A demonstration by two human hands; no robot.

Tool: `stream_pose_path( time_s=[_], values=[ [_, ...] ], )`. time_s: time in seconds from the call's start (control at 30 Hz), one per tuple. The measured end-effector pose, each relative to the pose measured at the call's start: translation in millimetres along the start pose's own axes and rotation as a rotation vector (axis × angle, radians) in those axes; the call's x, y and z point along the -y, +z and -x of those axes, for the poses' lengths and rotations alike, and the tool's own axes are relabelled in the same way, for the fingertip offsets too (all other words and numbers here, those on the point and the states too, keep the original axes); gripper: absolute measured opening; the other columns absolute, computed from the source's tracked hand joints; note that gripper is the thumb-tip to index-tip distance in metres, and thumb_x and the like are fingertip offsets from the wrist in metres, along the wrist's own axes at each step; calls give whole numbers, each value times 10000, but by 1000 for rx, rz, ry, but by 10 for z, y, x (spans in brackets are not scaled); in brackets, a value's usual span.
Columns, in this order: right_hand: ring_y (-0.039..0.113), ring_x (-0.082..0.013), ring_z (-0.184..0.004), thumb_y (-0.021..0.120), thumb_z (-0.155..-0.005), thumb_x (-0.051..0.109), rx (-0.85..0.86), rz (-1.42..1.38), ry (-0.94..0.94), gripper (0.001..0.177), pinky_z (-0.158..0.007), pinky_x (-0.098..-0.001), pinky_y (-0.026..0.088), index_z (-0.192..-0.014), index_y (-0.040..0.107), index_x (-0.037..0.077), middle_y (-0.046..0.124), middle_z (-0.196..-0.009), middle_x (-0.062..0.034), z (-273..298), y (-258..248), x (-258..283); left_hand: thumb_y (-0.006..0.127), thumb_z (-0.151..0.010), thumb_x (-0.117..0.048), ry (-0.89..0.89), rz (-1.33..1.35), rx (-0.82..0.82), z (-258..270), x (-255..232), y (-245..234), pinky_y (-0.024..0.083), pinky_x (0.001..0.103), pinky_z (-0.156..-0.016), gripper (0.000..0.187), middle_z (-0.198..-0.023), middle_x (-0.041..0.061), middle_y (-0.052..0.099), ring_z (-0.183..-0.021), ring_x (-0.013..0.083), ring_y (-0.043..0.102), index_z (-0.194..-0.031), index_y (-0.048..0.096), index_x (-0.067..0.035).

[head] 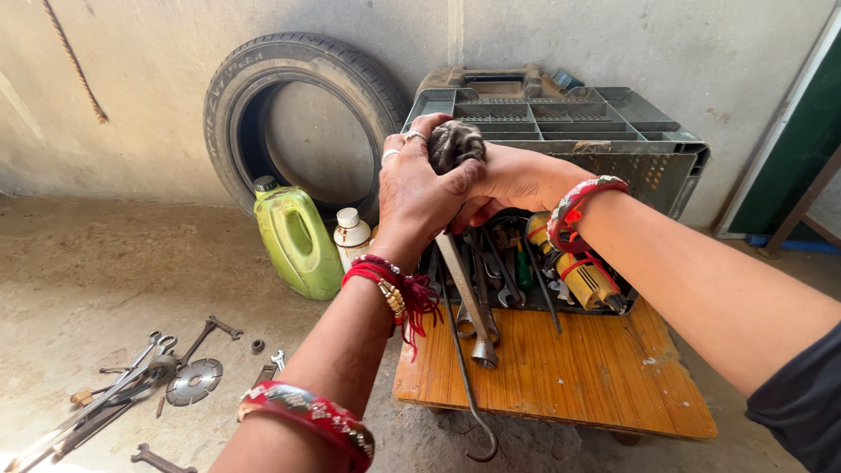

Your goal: The person cleans a metal mechanical part with a cloth and uses different wrenches to work on it. They move tools in and out of a plastic crate and handle various components on the floor.

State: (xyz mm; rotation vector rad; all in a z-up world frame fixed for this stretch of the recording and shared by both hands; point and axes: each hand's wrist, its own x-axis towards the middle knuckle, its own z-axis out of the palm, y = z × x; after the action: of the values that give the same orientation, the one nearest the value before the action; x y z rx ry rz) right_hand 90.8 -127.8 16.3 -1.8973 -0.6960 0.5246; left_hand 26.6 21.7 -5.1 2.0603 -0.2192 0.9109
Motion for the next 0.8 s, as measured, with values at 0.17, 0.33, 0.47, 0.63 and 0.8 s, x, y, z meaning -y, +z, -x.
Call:
stream_pose_path(
  time_s=[0.17,0.33,0.47,0.63,0.8],
  values=[
    [736,-164,-897,750,-845,229,60,-91,-119,355,-791,-373,599,-1162,646,109,742,-1034,-34,-59,-89,-123,853,-696,-532,12,79,58,23,-52,-17,511,421,-987,722,-1273,193,561,-1185,346,614,-1295,641,-189],
    [761,-223,-773,711,-779,47,23,147,-23,256,-704,-352,591,-1033,676,49,768,-886,-70,-120,-105,-62,835,-734,-522,5,34,3,-41,16,11,546,404,-951,627,-1220,168,644,-1110,315,680,-1221,674,-161],
    [767,-202,-749,695,-783,19,-12,218,-11,205,-663,-331,604,-988,702,24,776,-885,-92,-67,-130,5,821,-735,-448,-219,113,-37,-76,138,60,560,393,-901,578,-1117,107,741,-1047,274,734,-1208,641,-169],
    [707,-168,-726,669,-874,77,-160,313,65,140,-649,-315,596,-1008,688,42,719,-836,-62,-47,-173,6,805,-784,-430,-376,247,-44,51,199,264,563,404,-893,548,-1110,108,756,-1060,284,744,-1224,615,-164],
    [724,-157,-730,661,-820,25,-194,323,-9,192,-619,-318,592,-1005,662,75,729,-841,-24,-43,-203,-25,732,-861,-278,-83,-25,-68,179,2,333,527,436,-945,468,-1236,190,601,-1091,353,659,-1311,624,-204]
  ],
)
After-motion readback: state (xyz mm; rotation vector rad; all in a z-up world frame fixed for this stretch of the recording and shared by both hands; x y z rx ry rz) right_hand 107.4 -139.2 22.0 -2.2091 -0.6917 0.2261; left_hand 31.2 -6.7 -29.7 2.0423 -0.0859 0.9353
